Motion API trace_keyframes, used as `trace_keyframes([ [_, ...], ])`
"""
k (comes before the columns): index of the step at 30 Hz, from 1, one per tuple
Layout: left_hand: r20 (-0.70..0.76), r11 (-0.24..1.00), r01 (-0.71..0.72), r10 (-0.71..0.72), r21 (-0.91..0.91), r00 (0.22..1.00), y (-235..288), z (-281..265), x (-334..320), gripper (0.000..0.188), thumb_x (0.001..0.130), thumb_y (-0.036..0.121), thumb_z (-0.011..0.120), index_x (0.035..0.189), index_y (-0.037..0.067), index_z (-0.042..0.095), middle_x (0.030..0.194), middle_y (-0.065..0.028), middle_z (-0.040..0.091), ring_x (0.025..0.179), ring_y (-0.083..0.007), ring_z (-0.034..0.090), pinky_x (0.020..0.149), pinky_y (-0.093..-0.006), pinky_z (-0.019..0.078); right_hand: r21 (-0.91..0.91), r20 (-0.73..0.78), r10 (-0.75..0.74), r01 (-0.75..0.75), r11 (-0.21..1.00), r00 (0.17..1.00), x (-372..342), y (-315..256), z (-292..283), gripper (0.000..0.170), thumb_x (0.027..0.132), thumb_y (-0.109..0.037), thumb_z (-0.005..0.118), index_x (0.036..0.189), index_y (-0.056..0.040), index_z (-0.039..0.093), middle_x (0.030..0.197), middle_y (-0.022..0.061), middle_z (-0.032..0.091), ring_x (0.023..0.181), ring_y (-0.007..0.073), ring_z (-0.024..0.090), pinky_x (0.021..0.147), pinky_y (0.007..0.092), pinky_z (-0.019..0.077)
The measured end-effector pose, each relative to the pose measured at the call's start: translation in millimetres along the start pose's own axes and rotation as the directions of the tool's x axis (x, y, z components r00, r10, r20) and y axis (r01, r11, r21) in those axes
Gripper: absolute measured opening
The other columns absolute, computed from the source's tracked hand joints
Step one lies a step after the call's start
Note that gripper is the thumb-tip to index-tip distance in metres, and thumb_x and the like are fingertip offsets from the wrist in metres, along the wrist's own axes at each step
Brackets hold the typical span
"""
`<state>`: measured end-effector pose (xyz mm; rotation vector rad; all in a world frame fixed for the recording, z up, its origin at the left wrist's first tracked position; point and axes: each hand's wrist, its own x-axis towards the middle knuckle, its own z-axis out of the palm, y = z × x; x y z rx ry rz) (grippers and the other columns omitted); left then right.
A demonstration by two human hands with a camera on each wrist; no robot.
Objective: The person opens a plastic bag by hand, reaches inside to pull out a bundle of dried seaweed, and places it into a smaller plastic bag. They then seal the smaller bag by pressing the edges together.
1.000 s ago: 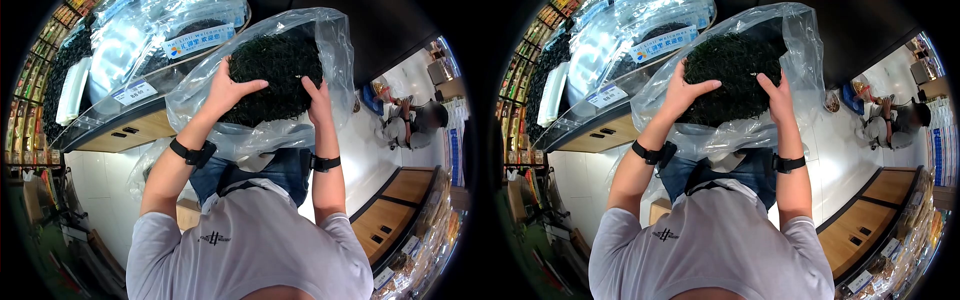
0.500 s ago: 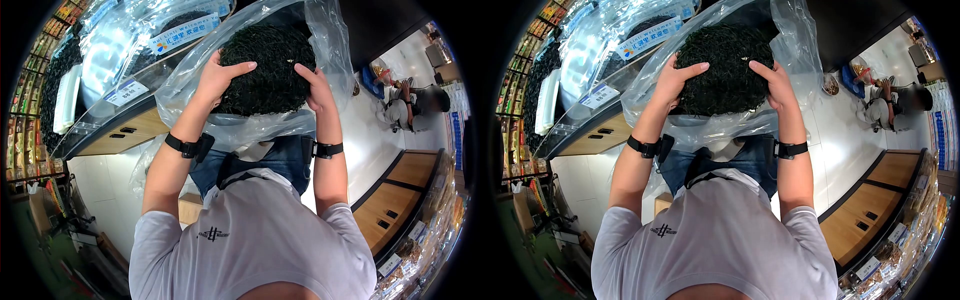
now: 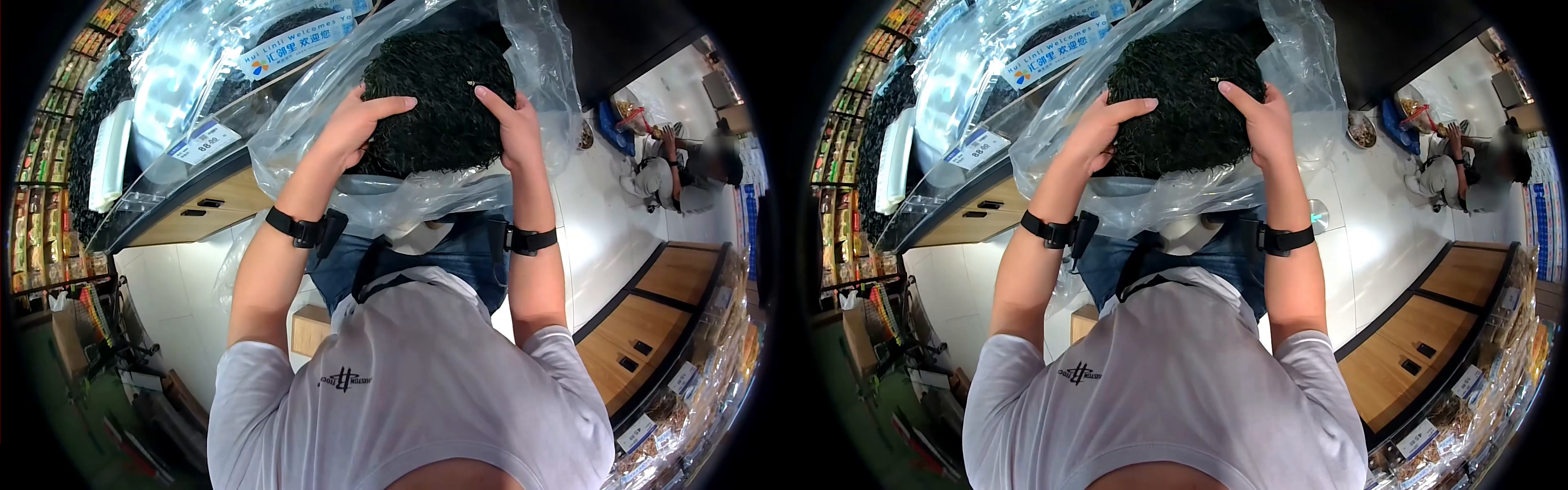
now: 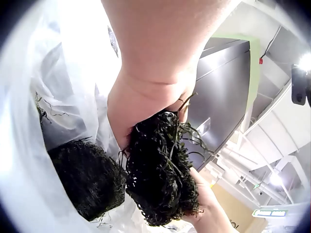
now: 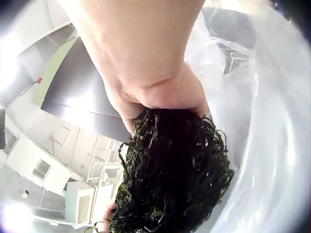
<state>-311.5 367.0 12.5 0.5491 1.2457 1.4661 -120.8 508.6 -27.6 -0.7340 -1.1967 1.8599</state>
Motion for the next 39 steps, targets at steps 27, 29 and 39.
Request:
trace_keyframes([
  [27,0.050,0.999,-0.044,0.044,0.005,0.998,13.5,9.1,1.0,0.040,0.084,0.018,0.078,0.116,-0.001,0.062,0.103,-0.0113,0.072,0.090,-0.0199,0.072,0.079,-0.0342,0.0608,0.223,0.086,0.164,-0.180,0.958,0.983,5.5,-4.8,-18.3,0.046,0.091,-0.022,0.074,0.127,0.0023,0.058,0.116,0.0139,0.069,0.102,0.0224,0.069,0.089,0.0356,0.0572],
  [29,0.072,0.999,-0.035,0.037,-0.034,0.997,8.4,4.3,6.4,0.040,0.086,0.020,0.077,0.116,-0.001,0.062,0.104,-0.0119,0.072,0.090,-0.0208,0.073,0.080,-0.0349,0.0612,0.324,0.170,0.185,-0.232,0.917,0.968,5.3,-1.6,-16.7,0.048,0.093,-0.027,0.073,0.129,0.0011,0.058,0.120,0.0136,0.068,0.106,0.0232,0.069,0.092,0.0372,0.0568],
  [39,0.161,0.921,0.107,-0.049,-0.374,0.986,-6.4,2.9,15.7,0.046,0.089,0.027,0.074,0.124,0.000,0.062,0.119,-0.0148,0.069,0.107,-0.0271,0.069,0.097,-0.0419,0.0558,0.487,0.220,0.267,-0.343,0.804,0.938,1.2,9.3,-5.3,0.052,0.094,-0.037,0.070,0.131,-0.0011,0.059,0.125,0.0133,0.067,0.111,0.0261,0.067,0.096,0.0414,0.0557],
])
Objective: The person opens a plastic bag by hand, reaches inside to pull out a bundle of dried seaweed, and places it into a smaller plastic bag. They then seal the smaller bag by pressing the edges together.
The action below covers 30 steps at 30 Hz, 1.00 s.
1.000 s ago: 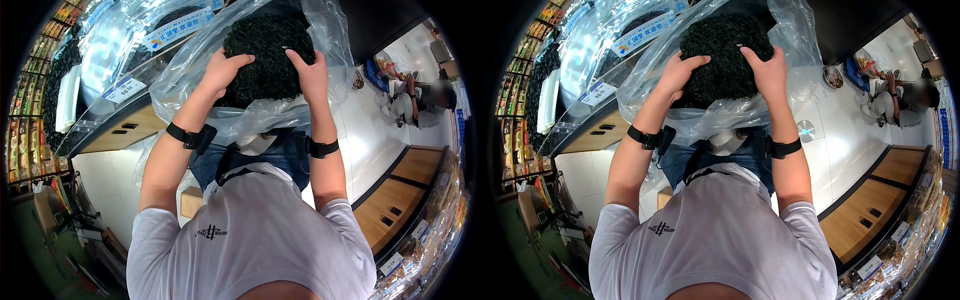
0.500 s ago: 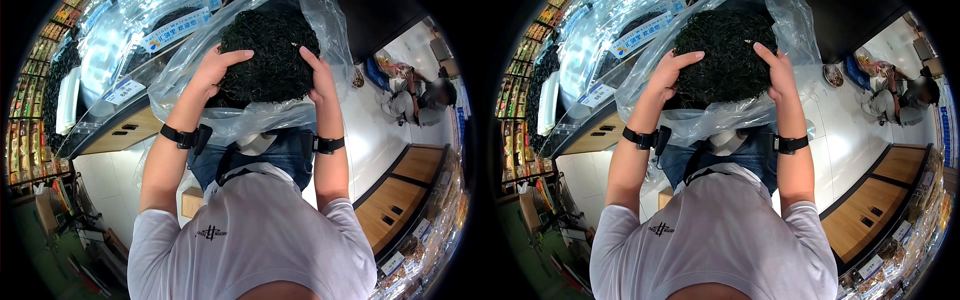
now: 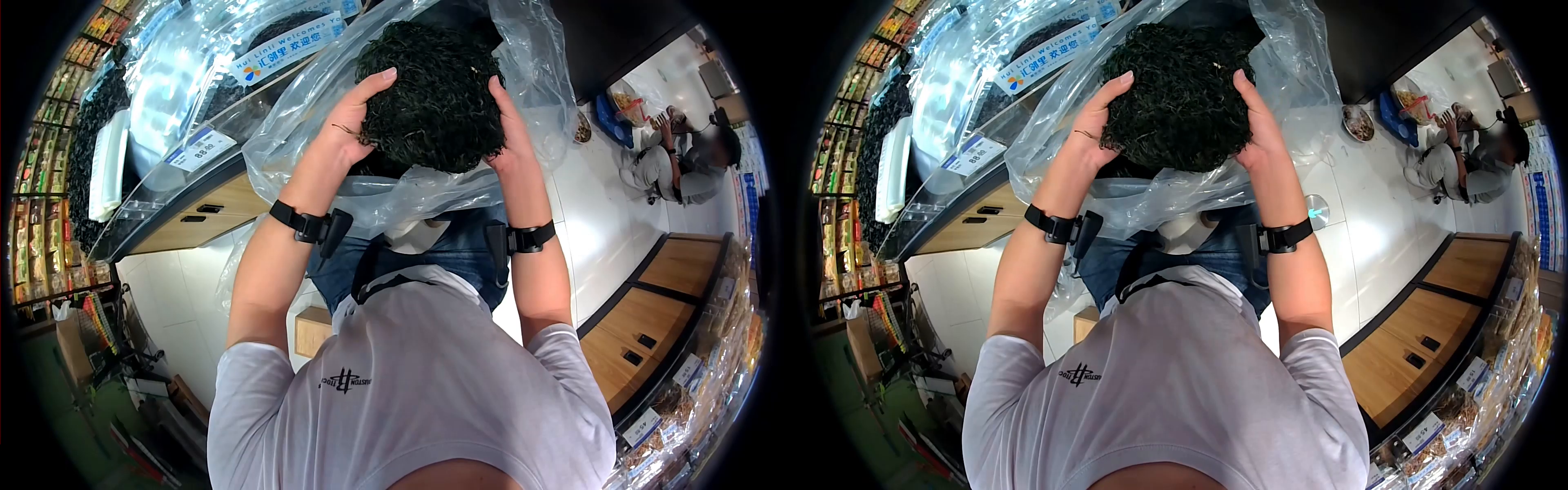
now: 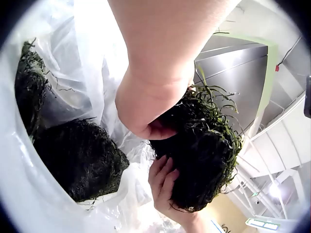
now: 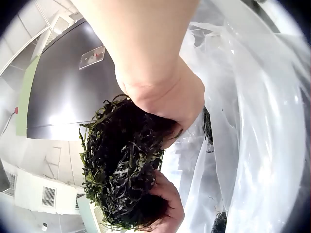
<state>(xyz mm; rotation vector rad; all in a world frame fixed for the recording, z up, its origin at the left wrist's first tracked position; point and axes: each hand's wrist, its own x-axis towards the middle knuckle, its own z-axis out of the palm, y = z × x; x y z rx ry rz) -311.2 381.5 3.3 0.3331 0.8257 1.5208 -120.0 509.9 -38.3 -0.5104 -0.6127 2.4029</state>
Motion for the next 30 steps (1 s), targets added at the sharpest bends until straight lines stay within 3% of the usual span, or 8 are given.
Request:
trace_keyframes([
  [3,-0.014,0.999,0.006,-0.007,-0.039,1.000,-4.0,3.5,-1.5,0.048,0.089,0.029,0.073,0.126,0.001,0.061,0.121,-0.0148,0.069,0.108,-0.0279,0.069,0.097,-0.0430,0.0556,-0.002,-0.035,-0.006,0.006,1.000,0.999,-1.2,3.0,1.9,0.053,0.094,-0.038,0.070,0.131,-0.0020,0.059,0.125,0.0133,0.067,0.112,0.0265,0.067,0.097,0.0422,0.0555],
  [7,-0.002,0.999,0.028,-0.028,-0.033,1.000,-3.4,6.9,-2.5,0.049,0.090,0.030,0.072,0.128,0.001,0.061,0.124,-0.0149,0.068,0.111,-0.0286,0.068,0.100,-0.0441,0.0543,0.015,-0.009,0.035,-0.035,0.999,0.999,2.2,9.8,-4.4,0.060,0.099,-0.048,0.058,0.141,-0.0047,0.053,0.135,0.0148,0.062,0.120,0.0290,0.063,0.102,0.0464,0.0528],
  [11,0.089,0.983,0.061,-0.046,-0.172,0.995,-10.6,1.1,4.9,0.052,0.090,0.032,0.072,0.131,0.002,0.059,0.127,-0.0153,0.067,0.114,-0.0293,0.066,0.103,-0.0448,0.0521,0.044,0.069,0.054,-0.057,0.997,0.996,2.1,14.2,1.4,0.067,0.100,-0.054,0.051,0.147,-0.0056,0.046,0.143,0.0158,0.055,0.126,0.0309,0.059,0.105,0.0484,0.0505],
  [15,0.114,0.968,0.038,-0.010,-0.249,0.993,-16.7,2.7,5.7,0.054,0.091,0.035,0.070,0.132,0.002,0.058,0.129,-0.0151,0.066,0.115,-0.0291,0.065,0.104,-0.0448,0.0509,0.090,0.091,0.074,-0.082,0.993,0.993,2.8,19.9,4.8,0.067,0.099,-0.055,0.054,0.144,-0.0055,0.050,0.139,0.0137,0.059,0.125,0.0292,0.059,0.106,0.0462,0.0488],
  [22,0.171,0.956,0.054,-0.005,-0.287,0.985,-20.2,6.9,5.3,0.058,0.091,0.040,0.070,0.133,0.003,0.058,0.133,-0.0144,0.063,0.120,-0.0275,0.063,0.107,-0.0437,0.0481,0.154,0.150,0.053,-0.076,0.985,0.987,3.7,31.7,7.0,0.071,0.100,-0.059,0.045,0.148,-0.0064,0.044,0.146,0.0150,0.052,0.131,0.0314,0.054,0.109,0.0474,0.0465],
  [24,0.154,0.964,0.066,-0.027,-0.258,0.988,-22.8,4.5,7.3,0.062,0.090,0.047,0.068,0.136,0.007,0.057,0.133,-0.0120,0.064,0.121,-0.0267,0.062,0.108,-0.0469,0.0451,0.170,0.167,0.048,-0.077,0.982,0.985,6.7,33.6,1.0,0.072,0.101,-0.060,0.043,0.149,-0.0065,0.043,0.148,0.0152,0.050,0.132,0.0320,0.053,0.109,0.0478,0.0462],
  [26,0.171,0.967,0.095,-0.056,-0.235,0.984,-24.4,2.7,9.4,0.065,0.090,0.052,0.065,0.138,0.009,0.056,0.134,-0.0114,0.063,0.123,-0.0271,0.060,0.109,-0.0486,0.0428,0.420,0.486,0.074,-0.306,0.855,0.871,12.4,35.4,-10.6,0.071,0.102,-0.060,0.040,0.149,-0.0075,0.042,0.148,0.0154,0.050,0.132,0.0326,0.053,0.110,0.0486,0.0457],
  [30,0.172,0.961,0.148,-0.108,-0.235,0.979,-27.9,8.5,5.1,0.072,0.091,0.062,0.058,0.143,0.013,0.053,0.141,-0.0108,0.058,0.131,-0.0285,0.052,0.112,-0.0521,0.0366,0.415,0.500,0.016,-0.256,0.873,0.866,12.2,44.4,-13.2,0.069,0.103,-0.059,0.037,0.149,-0.0086,0.043,0.148,0.0154,0.050,0.132,0.0328,0.053,0.110,0.0494,0.0454],
])
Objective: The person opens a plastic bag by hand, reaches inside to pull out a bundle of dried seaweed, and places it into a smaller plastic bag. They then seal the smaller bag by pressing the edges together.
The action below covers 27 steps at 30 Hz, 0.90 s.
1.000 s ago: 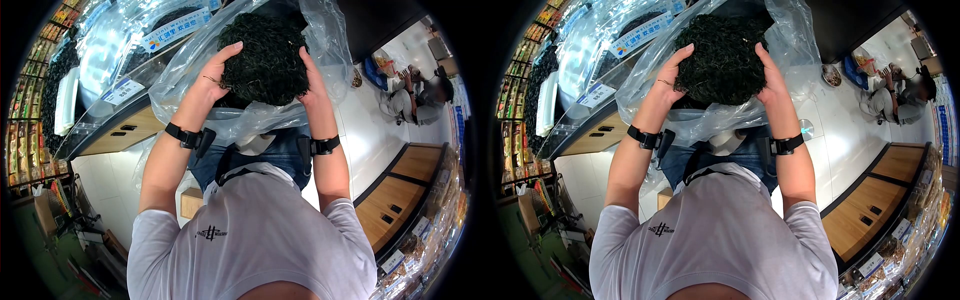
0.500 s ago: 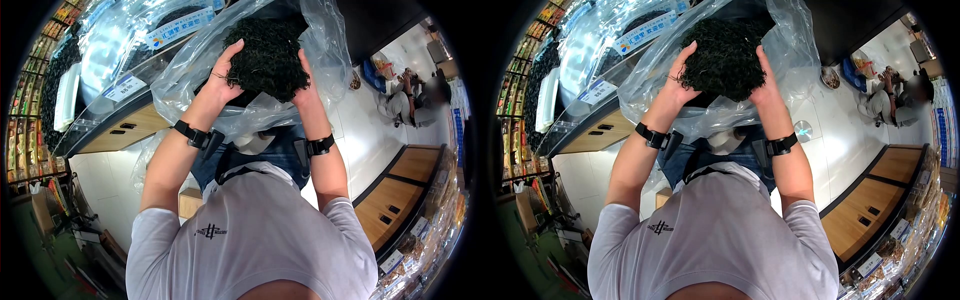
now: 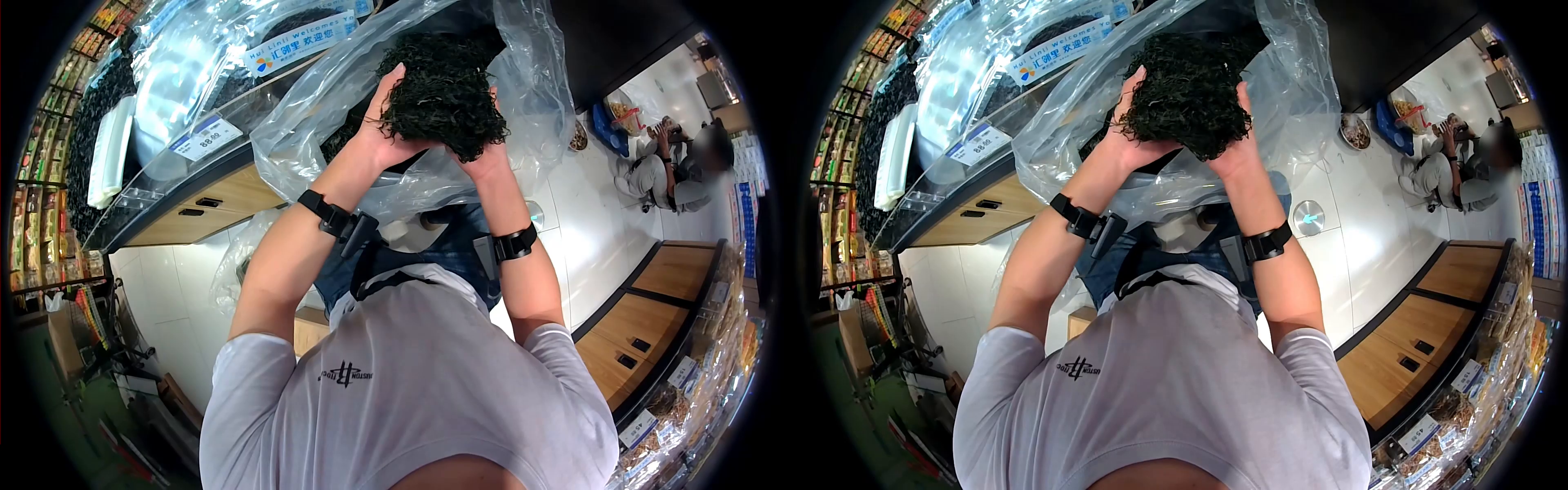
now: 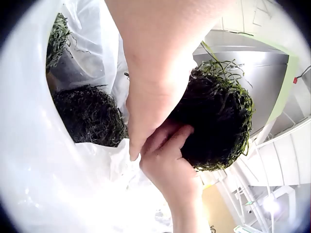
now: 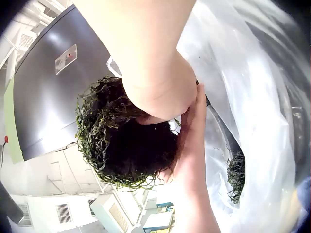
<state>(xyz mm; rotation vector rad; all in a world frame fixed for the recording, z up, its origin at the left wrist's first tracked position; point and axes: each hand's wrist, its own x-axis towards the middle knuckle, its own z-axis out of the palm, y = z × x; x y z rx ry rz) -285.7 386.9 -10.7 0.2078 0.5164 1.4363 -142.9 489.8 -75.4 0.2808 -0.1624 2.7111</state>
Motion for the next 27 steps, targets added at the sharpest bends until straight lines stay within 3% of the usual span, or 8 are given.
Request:
trace_keyframes([
  [10,0.031,1.000,-0.013,0.013,0.000,0.999,-6.4,5.5,9.9,0.079,0.088,0.068,0.060,0.141,0.009,0.054,0.140,-0.0110,0.058,0.129,-0.0286,0.053,0.114,-0.0464,0.0364,-0.248,0.065,-0.050,0.064,0.967,0.997,-4.4,16.8,-3.3,0.054,0.098,-0.042,0.044,0.142,-0.0122,0.050,0.144,0.0068,0.055,0.137,0.0261,0.045,0.120,0.0433,0.0302],
  [13,0.054,0.999,0.018,-0.020,0.035,0.998,-4.5,1.9,13.2,0.081,0.087,0.070,0.060,0.141,0.009,0.053,0.140,-0.0110,0.058,0.130,-0.0287,0.053,0.115,-0.0471,0.0357,-0.747,-0.222,-0.325,0.054,0.663,0.919,-7.4,22.0,-13.0,0.057,0.092,-0.043,0.052,0.140,-0.0115,0.053,0.143,0.0074,0.055,0.136,0.0260,0.047,0.117,0.0426,0.0334],
  [15,0.005,0.997,0.006,-0.006,0.081,1.000,-2.4,8.1,10.3,0.082,0.087,0.071,0.059,0.141,0.010,0.053,0.141,-0.0111,0.058,0.131,-0.0280,0.052,0.115,-0.0475,0.0352,-0.984,0.174,-0.483,0.139,-0.107,0.858,-5.5,26.5,-26.0,0.056,0.092,-0.040,0.054,0.140,-0.0120,0.053,0.143,0.0079,0.055,0.137,0.0266,0.046,0.117,0.0427,0.0337],
  [16,0.002,0.996,0.026,-0.026,0.090,1.000,-1.2,7.5,11.1,0.082,0.087,0.072,0.057,0.142,0.011,0.053,0.142,-0.0105,0.057,0.132,-0.0278,0.051,0.115,-0.0470,0.0350,-0.984,0.179,-0.476,0.146,-0.105,0.861,-4.8,24.9,-31.6,0.056,0.092,-0.040,0.054,0.140,-0.0120,0.053,0.143,0.0079,0.055,0.137,0.0266,0.046,0.117,0.0427,0.0337],
  [18,-0.001,0.992,0.077,-0.077,0.100,0.997,-1.7,6.2,13.7,0.082,0.088,0.074,0.054,0.143,0.014,0.052,0.144,-0.0092,0.055,0.133,-0.0274,0.050,0.115,-0.0462,0.0347,-0.562,-0.078,-0.353,0.251,0.788,0.932,-10.9,25.6,-23.1,0.052,0.098,-0.039,0.049,0.142,-0.0110,0.052,0.146,0.0088,0.053,0.137,0.0282,0.046,0.116,0.0460,0.0349],
  [19,0.001,0.992,0.079,-0.079,0.099,0.997,-0.5,5.3,15.6,0.082,0.088,0.074,0.054,0.143,0.014,0.052,0.144,-0.0092,0.055,0.133,-0.0274,0.050,0.115,-0.0462,0.0347,-0.087,-0.128,-0.216,0.206,0.975,0.968,-15.5,25.3,-19.1,0.050,0.100,-0.038,0.046,0.142,-0.0104,0.051,0.147,0.0092,0.052,0.138,0.0291,0.046,0.116,0.0477,0.0355],
  [20,0.025,0.991,0.099,-0.101,0.087,0.995,2.3,4.3,17.2,0.082,0.089,0.075,0.051,0.144,0.014,0.052,0.146,-0.0088,0.054,0.134,-0.0277,0.050,0.115,-0.0456,0.0346,0.411,-0.104,-0.074,0.111,0.905,0.992,-19.1,24.5,-17.5,0.049,0.103,-0.037,0.044,0.143,-0.0099,0.050,0.148,0.0096,0.051,0.138,0.0299,0.046,0.116,0.0493,0.0361],
  [27,0.094,0.989,0.129,-0.136,0.077,0.986,11.6,2.0,16.2,0.083,0.092,0.075,0.044,0.149,0.015,0.046,0.151,-0.0091,0.049,0.136,-0.0290,0.048,0.115,-0.0463,0.0339,0.379,-0.085,-0.044,0.073,0.923,0.995,-11.6,29.8,5.0,0.055,0.098,-0.044,0.061,0.141,-0.0110,0.055,0.145,0.0106,0.055,0.132,0.0314,0.052,0.114,0.0508,0.0397],
])
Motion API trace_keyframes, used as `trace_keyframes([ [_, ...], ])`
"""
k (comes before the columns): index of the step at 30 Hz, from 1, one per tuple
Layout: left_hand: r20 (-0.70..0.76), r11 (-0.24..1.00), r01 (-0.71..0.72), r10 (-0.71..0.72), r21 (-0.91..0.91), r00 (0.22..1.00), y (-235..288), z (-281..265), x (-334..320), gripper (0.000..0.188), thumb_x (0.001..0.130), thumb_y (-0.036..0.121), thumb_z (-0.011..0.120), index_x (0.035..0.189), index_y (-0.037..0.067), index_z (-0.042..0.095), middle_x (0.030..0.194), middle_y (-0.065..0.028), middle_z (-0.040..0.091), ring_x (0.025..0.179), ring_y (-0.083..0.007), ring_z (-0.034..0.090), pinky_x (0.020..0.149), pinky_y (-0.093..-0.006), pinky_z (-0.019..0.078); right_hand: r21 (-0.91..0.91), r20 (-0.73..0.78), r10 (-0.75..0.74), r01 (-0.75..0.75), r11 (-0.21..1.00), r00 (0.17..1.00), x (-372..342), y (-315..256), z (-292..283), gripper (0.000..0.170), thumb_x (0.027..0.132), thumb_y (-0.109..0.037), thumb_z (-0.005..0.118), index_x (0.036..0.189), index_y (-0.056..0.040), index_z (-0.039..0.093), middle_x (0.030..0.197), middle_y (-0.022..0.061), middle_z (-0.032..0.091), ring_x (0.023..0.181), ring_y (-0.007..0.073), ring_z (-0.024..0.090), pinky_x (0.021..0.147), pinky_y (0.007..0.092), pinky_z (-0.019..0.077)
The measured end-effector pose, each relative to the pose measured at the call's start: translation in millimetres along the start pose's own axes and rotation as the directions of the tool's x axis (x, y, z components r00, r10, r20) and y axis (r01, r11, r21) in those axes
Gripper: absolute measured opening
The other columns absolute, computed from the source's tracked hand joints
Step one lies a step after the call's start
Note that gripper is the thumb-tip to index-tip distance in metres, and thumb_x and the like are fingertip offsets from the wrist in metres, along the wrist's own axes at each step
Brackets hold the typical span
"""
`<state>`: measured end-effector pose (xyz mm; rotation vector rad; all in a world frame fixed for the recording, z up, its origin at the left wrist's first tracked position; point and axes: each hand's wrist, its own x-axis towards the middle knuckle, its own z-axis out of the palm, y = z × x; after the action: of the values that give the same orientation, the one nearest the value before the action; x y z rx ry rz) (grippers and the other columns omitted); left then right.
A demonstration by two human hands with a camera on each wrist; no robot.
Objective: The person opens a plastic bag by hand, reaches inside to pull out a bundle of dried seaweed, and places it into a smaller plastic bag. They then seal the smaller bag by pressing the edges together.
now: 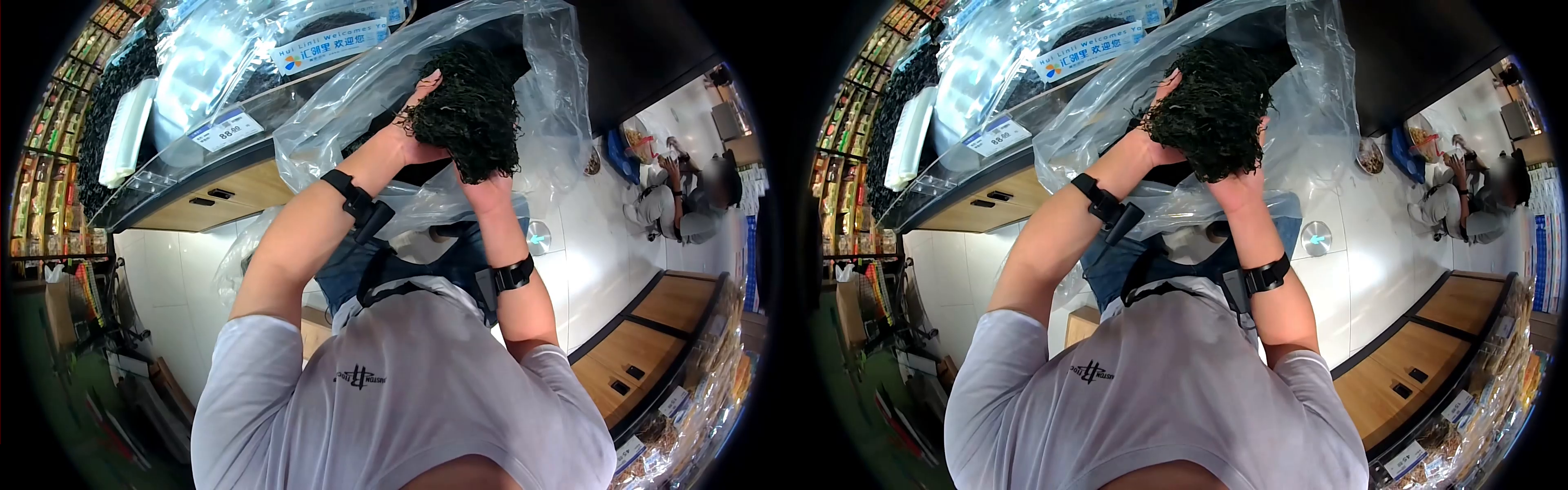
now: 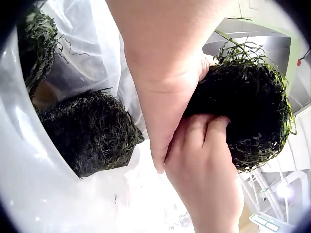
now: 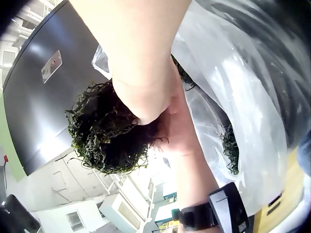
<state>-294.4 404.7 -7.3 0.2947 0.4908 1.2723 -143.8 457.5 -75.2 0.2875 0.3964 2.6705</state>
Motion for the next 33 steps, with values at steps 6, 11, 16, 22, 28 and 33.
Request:
trace_keyframes([
  [6,0.040,0.999,-0.053,0.053,-0.002,0.998,-4.5,-10.0,4.9,0.088,0.085,0.077,0.054,0.147,0.014,0.049,0.149,-0.0080,0.052,0.137,-0.0280,0.047,0.117,-0.0465,0.0321,-0.108,0.036,-0.071,0.075,0.991,0.997,4.0,-3.4,-4.1,0.053,0.104,-0.042,0.040,0.145,-0.0099,0.050,0.155,0.0131,0.044,0.143,0.0366,0.039,0.118,0.0559,0.0310],
  [11,-0.032,0.995,0.013,-0.010,0.098,0.999,-4.2,-13.6,6.1,0.088,0.087,0.083,0.042,0.148,0.019,0.048,0.149,-0.0055,0.051,0.137,-0.0244,0.047,0.115,-0.0470,0.0344,-0.043,0.142,-0.016,0.022,0.999,0.990,-0.6,-13.2,-22.4,0.054,0.104,-0.043,0.038,0.147,-0.0111,0.047,0.156,0.0117,0.042,0.146,0.0346,0.035,0.121,0.0537,0.0255],
  [16,0.016,0.997,0.073,-0.074,0.035,0.997,-3.0,-18.6,8.3,0.093,0.086,0.085,0.038,0.151,0.018,0.045,0.153,-0.0062,0.047,0.138,-0.0251,0.046,0.117,-0.0459,0.0317,-0.069,0.007,-0.081,0.081,0.994,0.997,-6.7,-6.7,-23.6,0.051,0.103,-0.038,0.045,0.146,-0.0096,0.048,0.154,0.0134,0.044,0.143,0.0349,0.038,0.120,0.0535,0.0290],
  [22,0.022,0.996,0.042,-0.043,0.078,0.999,3.3,-23.5,11.3,0.094,0.088,0.086,0.029,0.155,0.021,0.038,0.156,-0.0080,0.043,0.141,-0.0275,0.043,0.118,-0.0479,0.0311,-0.123,0.096,-0.028,0.040,0.992,0.995,0.5,13.8,-5.7,0.051,0.107,-0.037,0.039,0.149,-0.0087,0.044,0.153,0.0119,0.045,0.141,0.0318,0.042,0.119,0.0485,0.0324],
  [28,-0.022,0.999,0.011,-0.010,0.030,1.000,-1.4,-28.6,10.5,0.087,0.089,0.080,0.044,0.147,0.015,0.049,0.150,-0.0085,0.050,0.137,-0.0258,0.047,0.118,-0.0456,0.0305,-0.193,0.048,-0.119,0.126,0.973,0.992,-7.1,-3.6,-26.9,0.049,0.105,-0.036,0.038,0.147,-0.0124,0.048,0.154,0.0113,0.044,0.144,0.0356,0.038,0.118,0.0577,0.0303],
  [33,0.078,0.996,-0.006,0.013,-0.087,0.997,0.0,-29.2,6.3,0.073,0.093,0.068,0.049,0.144,0.015,0.052,0.148,-0.0081,0.053,0.135,-0.0252,0.048,0.118,-0.0456,0.0299,-0.180,-0.114,-0.067,0.046,0.983,0.991,-6.0,-5.0,-7.2,0.048,0.104,-0.036,0.042,0.144,-0.0099,0.050,0.151,0.0128,0.047,0.141,0.0359,0.041,0.117,0.0570,0.0313],
])
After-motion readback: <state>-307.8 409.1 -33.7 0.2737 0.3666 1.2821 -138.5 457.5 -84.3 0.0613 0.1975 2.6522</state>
